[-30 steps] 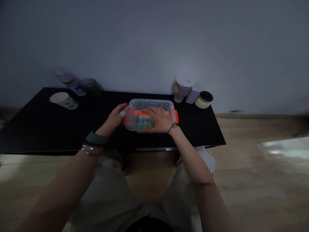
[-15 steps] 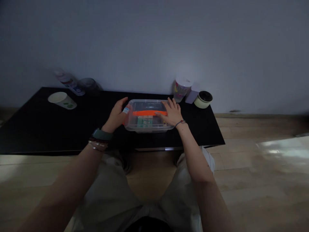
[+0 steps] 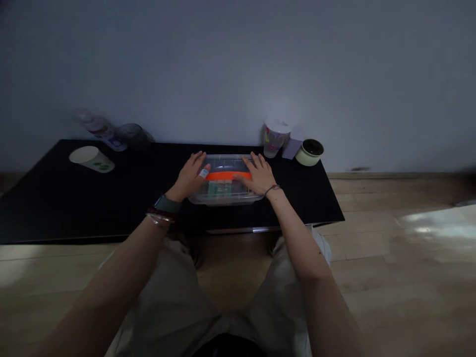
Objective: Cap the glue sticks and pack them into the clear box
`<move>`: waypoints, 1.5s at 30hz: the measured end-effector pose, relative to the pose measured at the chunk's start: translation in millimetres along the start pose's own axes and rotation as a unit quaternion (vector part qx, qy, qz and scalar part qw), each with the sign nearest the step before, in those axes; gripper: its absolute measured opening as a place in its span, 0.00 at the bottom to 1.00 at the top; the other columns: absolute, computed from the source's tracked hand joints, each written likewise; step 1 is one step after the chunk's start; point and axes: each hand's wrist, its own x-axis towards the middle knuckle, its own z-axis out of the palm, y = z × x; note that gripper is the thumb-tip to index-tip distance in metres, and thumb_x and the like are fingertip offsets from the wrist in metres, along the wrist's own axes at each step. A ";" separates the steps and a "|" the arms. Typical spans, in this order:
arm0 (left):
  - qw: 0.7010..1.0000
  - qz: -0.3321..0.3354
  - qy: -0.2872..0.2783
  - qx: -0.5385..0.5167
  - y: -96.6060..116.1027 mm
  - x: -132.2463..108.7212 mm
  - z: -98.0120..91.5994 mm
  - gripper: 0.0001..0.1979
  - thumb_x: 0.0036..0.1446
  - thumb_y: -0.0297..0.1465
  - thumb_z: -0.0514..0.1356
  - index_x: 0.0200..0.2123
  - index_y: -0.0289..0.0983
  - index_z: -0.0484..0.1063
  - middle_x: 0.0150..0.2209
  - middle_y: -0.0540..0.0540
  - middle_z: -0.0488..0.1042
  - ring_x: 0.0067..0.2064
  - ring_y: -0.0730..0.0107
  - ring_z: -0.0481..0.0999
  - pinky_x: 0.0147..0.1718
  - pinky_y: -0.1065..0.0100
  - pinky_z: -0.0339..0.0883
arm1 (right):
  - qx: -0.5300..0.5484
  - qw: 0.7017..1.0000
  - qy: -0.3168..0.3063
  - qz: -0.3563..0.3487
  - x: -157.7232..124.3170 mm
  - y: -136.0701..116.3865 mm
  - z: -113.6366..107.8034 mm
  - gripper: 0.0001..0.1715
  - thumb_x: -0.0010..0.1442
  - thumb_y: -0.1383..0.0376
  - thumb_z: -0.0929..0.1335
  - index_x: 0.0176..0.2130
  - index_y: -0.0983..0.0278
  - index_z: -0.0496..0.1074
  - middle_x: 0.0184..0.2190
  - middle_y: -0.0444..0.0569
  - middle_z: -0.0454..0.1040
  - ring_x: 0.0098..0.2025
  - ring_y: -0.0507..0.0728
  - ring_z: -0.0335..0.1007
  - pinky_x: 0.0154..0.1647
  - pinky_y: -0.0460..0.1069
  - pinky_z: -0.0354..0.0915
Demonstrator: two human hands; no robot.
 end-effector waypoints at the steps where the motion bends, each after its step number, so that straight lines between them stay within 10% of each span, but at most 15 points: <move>1: 1.000 -0.008 -0.010 0.017 2.7 -0.8 -1.7 0.31 0.68 0.42 0.49 0.69 0.35 0.57 0.71 0.35 0.56 0.73 0.46 0.50 0.67 0.43 0.50 | -0.008 1.000 -0.001 0.002 -0.2 -1.3 -0.3 0.49 0.64 0.36 0.58 0.72 0.58 0.52 0.74 0.54 0.45 0.74 0.70 0.38 0.70 0.66 0.49; 12: 0.990 -0.037 -0.046 0.131 33.1 -11.4 -18.0 0.31 0.69 0.42 0.47 0.71 0.40 0.53 0.71 0.39 0.55 0.72 0.47 0.51 0.66 0.39 0.49 | -0.027 1.000 0.006 0.011 -2.0 -7.6 -2.0 0.49 0.63 0.34 0.58 0.71 0.57 0.55 0.74 0.54 0.46 0.74 0.71 0.41 0.69 0.68 0.47; 21: 0.997 -0.025 -0.024 0.073 25.8 -10.0 -14.3 0.36 0.64 0.52 0.52 0.69 0.41 0.57 0.70 0.35 0.56 0.71 0.40 0.54 0.65 0.35 0.49 | 0.191 0.970 0.125 0.083 6.4 27.1 23.2 0.47 0.66 0.37 0.56 0.70 0.64 0.56 0.69 0.63 0.56 0.72 0.65 0.48 0.69 0.64 0.53; 25: 0.995 -0.032 -0.041 0.082 29.9 -10.7 -17.9 0.39 0.63 0.52 0.54 0.70 0.39 0.55 0.71 0.33 0.55 0.70 0.38 0.55 0.64 0.35 0.50 | 0.208 0.963 0.021 0.168 0.8 42.9 13.4 0.59 0.57 0.32 0.63 0.70 0.70 0.54 0.65 0.70 0.62 0.67 0.70 0.60 0.64 0.64 0.59; 29: 0.995 -0.042 -0.054 0.075 32.7 -10.1 -20.0 0.40 0.61 0.52 0.56 0.70 0.38 0.54 0.71 0.33 0.53 0.70 0.37 0.56 0.64 0.35 0.51 | 0.197 0.959 -0.079 0.187 -8.9 41.5 -5.2 0.52 0.57 0.34 0.66 0.62 0.69 0.65 0.54 0.65 0.75 0.53 0.67 0.75 0.53 0.58 0.69; 45: 0.998 -0.034 -0.040 0.047 21.1 -6.1 -11.6 0.42 0.60 0.51 0.59 0.70 0.37 0.55 0.71 0.30 0.52 0.67 0.37 0.62 0.63 0.42 0.58 | 0.027 0.984 0.038 0.171 -21.7 9.7 -8.9 0.28 0.69 0.49 0.61 0.55 0.67 0.72 0.48 0.61 0.79 0.50 0.69 0.77 0.50 0.57 0.69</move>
